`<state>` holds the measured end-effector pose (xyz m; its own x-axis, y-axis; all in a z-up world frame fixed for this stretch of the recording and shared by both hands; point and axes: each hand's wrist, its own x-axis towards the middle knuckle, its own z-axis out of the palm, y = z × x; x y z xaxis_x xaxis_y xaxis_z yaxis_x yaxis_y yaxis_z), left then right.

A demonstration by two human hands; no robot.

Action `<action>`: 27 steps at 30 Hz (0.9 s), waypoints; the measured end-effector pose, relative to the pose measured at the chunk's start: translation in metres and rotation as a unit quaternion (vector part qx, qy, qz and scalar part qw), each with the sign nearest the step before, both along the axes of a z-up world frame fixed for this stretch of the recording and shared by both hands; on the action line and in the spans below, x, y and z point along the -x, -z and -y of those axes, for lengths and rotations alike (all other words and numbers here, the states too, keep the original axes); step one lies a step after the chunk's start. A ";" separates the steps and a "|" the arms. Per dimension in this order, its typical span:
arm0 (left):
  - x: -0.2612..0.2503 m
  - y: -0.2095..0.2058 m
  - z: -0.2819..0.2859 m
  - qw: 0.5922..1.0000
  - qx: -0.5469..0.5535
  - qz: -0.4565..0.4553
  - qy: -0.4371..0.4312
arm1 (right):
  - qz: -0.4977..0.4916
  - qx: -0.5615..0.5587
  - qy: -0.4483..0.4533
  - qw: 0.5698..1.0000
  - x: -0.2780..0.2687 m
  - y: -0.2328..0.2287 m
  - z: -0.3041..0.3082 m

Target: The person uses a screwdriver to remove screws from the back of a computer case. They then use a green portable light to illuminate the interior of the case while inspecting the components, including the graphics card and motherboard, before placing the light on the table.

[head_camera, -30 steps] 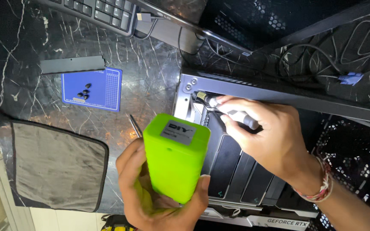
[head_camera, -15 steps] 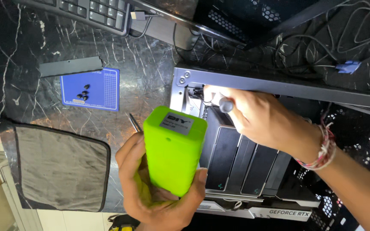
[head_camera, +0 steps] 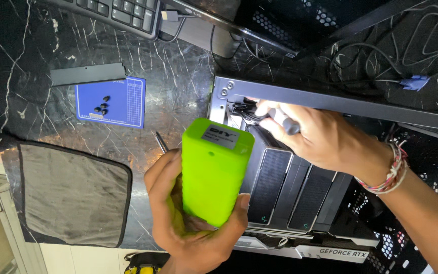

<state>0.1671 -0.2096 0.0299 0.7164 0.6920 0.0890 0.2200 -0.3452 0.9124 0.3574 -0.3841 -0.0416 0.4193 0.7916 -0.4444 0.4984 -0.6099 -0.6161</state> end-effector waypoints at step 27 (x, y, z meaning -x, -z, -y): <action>-0.003 -0.003 -0.002 1.000 0.014 -0.008 0.011 | -0.045 -0.088 0.031 0.995 -0.002 -0.004 -0.009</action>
